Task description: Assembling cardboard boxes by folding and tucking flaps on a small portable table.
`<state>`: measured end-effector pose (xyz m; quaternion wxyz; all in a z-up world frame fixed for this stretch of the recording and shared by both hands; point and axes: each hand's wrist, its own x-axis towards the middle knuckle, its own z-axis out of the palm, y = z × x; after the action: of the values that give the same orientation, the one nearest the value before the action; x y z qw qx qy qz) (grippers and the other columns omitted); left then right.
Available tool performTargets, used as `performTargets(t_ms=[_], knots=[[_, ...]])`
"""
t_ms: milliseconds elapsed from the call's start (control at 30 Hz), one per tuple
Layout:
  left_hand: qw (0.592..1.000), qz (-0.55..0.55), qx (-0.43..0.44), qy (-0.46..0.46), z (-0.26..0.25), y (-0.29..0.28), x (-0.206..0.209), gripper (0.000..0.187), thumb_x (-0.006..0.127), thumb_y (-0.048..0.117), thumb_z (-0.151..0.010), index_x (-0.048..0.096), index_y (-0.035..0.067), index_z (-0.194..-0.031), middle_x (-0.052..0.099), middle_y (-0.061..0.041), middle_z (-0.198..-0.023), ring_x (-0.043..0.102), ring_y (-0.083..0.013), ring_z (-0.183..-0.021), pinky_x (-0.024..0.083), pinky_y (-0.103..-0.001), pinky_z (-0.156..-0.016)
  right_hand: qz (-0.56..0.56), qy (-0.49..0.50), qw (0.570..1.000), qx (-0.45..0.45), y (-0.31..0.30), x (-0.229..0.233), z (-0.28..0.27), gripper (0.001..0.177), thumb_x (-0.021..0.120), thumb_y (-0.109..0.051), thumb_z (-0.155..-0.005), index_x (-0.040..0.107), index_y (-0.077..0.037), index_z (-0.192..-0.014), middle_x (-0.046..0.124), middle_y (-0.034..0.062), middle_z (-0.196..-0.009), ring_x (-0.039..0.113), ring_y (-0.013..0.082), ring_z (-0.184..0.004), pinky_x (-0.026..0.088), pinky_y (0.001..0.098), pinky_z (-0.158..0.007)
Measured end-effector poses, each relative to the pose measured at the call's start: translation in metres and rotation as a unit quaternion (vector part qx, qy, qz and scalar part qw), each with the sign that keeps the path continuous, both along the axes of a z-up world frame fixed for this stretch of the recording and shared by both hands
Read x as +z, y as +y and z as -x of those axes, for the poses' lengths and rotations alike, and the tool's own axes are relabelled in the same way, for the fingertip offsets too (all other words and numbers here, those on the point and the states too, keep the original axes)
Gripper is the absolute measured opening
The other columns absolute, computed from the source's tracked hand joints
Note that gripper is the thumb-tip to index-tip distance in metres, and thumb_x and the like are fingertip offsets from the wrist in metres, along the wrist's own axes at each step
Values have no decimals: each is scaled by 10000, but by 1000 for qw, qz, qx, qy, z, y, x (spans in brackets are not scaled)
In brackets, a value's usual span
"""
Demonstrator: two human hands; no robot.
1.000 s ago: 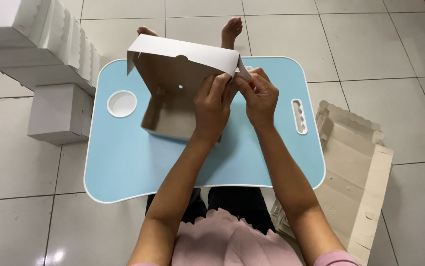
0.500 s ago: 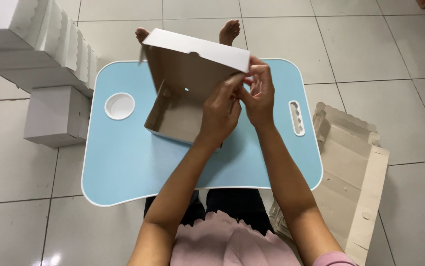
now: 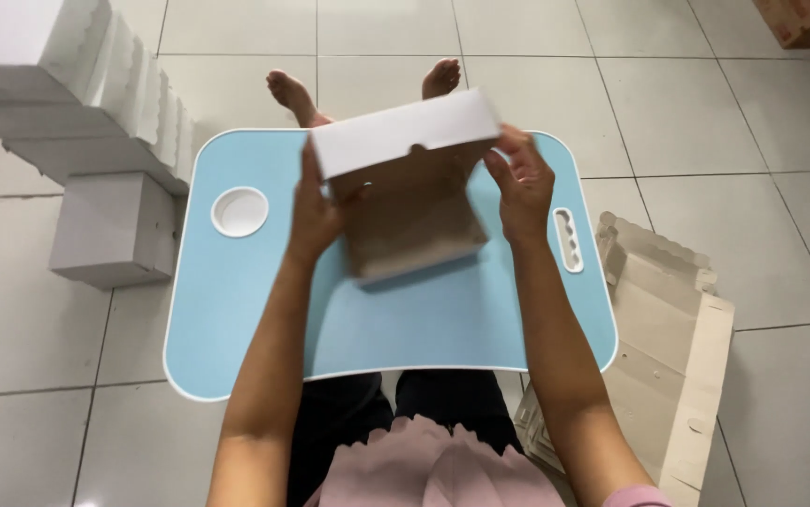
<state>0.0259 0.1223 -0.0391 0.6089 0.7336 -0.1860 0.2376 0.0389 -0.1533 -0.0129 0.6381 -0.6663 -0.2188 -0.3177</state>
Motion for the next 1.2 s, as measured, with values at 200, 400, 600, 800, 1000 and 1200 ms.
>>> performTargets(t_ms=[200, 400, 600, 800, 1000, 1200], knots=[[996, -29, 61, -64, 7, -18, -7, 1071, 811, 471, -885, 122, 228, -1668, 370, -225, -1623, 435, -513, -1406, 432, -582, -1148, 64, -198, 967, -146, 50, 0, 37, 133, 723, -80, -957, 594, -49, -950, 509, 63, -838, 492, 227, -693, 471, 368, -697], [989, -77, 87, -93, -3, -15, -39, 1049, 858, 212, -859, 171, 164, -1651, 335, -156, -1651, 446, -443, -1435, 419, -522, -1163, 316, -109, 931, -149, 127, 30, 77, 760, 712, -689, -836, 591, -30, -1194, 503, 157, -991, 598, 347, -903, 502, 433, -787], [979, -113, 124, -116, 8, -20, -28, 1055, 865, 135, -821, 204, 138, -1643, 396, -139, -1613, 509, -413, -1392, 454, -485, -1142, 283, -105, 947, -110, 131, 64, 39, 343, 702, -337, -939, 604, -122, -690, 569, 93, -540, 623, 350, -530, 494, 399, -507], [977, -115, 101, -146, 17, -15, 0, 909, 842, 327, -877, 324, 182, -1609, 608, -148, -1285, 652, -393, -1169, 536, -534, -1005, 417, -8, 907, 54, 81, 109, -10, 290, 699, -247, -981, 603, -135, -731, 593, 61, -580, 607, 259, -548, 470, 355, -586], [992, 31, 68, -105, 19, -12, -6, 510, 750, 143, -961, 408, 99, -1337, 591, -140, -1400, 605, -277, -1281, 525, -391, -1036, 417, -87, 899, 99, 75, 132, 10, 56, 618, 78, -919, 633, 25, -914, 561, 96, -886, 533, 251, -777, 426, 361, -766], [975, 46, 123, -181, 22, -8, 23, 136, 601, 44, -897, 601, 55, -1033, 605, -137, -1278, 643, -305, -1153, 516, -462, -1012, 288, -165, 935, -125, 110, 53, 17, 111, 756, -52, -914, 701, -115, -988, 539, 27, -890, 645, 242, -793, 565, 340, -659]])
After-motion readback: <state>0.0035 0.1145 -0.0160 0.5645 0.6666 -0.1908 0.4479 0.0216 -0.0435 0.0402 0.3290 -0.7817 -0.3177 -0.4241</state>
